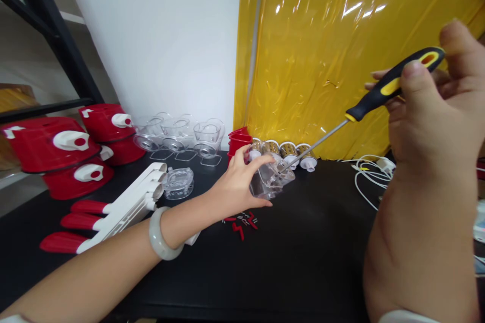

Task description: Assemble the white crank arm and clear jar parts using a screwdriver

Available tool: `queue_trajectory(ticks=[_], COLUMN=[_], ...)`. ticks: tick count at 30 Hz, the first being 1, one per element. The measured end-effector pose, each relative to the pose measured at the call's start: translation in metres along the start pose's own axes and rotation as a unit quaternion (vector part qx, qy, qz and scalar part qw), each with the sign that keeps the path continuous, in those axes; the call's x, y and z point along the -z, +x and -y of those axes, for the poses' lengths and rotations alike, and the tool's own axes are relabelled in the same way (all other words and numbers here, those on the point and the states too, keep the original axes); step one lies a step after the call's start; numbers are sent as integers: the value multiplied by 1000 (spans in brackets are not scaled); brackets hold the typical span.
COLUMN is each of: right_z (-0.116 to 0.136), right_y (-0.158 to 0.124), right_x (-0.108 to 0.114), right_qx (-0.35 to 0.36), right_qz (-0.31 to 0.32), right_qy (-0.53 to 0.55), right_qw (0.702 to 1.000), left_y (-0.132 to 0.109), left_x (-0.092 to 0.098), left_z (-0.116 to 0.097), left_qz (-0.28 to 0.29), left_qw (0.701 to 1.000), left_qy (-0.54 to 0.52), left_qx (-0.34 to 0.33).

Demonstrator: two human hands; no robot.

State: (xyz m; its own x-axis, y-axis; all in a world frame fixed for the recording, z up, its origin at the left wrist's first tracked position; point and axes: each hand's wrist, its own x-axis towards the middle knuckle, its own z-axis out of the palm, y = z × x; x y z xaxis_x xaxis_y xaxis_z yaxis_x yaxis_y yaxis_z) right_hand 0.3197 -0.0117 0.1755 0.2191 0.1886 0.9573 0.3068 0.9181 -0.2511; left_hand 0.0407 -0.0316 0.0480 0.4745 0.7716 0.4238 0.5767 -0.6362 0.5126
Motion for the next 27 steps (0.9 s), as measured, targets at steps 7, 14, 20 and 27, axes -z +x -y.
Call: queue_trajectory(ticks=[7, 14, 20, 27], right_z=[9, -8, 0, 7], right_y=[4, 5, 4, 2], right_x=[-11, 5, 2, -7], right_qx=[-41, 83, -5, 15], right_qz=[15, 3, 80, 46], right_qy=[90, -68, 109, 79], right_qw=[995, 994, 991, 996], left_y=[-1, -1, -2, -1], left_x=[0, -1, 0, 0], left_z=[1, 0, -1, -2], left_qz=[-2, 4, 1, 2], left_qw=[1000, 1000, 1000, 1000], left_qy=[3, 8, 3, 9], left_qx=[-7, 0, -7, 0])
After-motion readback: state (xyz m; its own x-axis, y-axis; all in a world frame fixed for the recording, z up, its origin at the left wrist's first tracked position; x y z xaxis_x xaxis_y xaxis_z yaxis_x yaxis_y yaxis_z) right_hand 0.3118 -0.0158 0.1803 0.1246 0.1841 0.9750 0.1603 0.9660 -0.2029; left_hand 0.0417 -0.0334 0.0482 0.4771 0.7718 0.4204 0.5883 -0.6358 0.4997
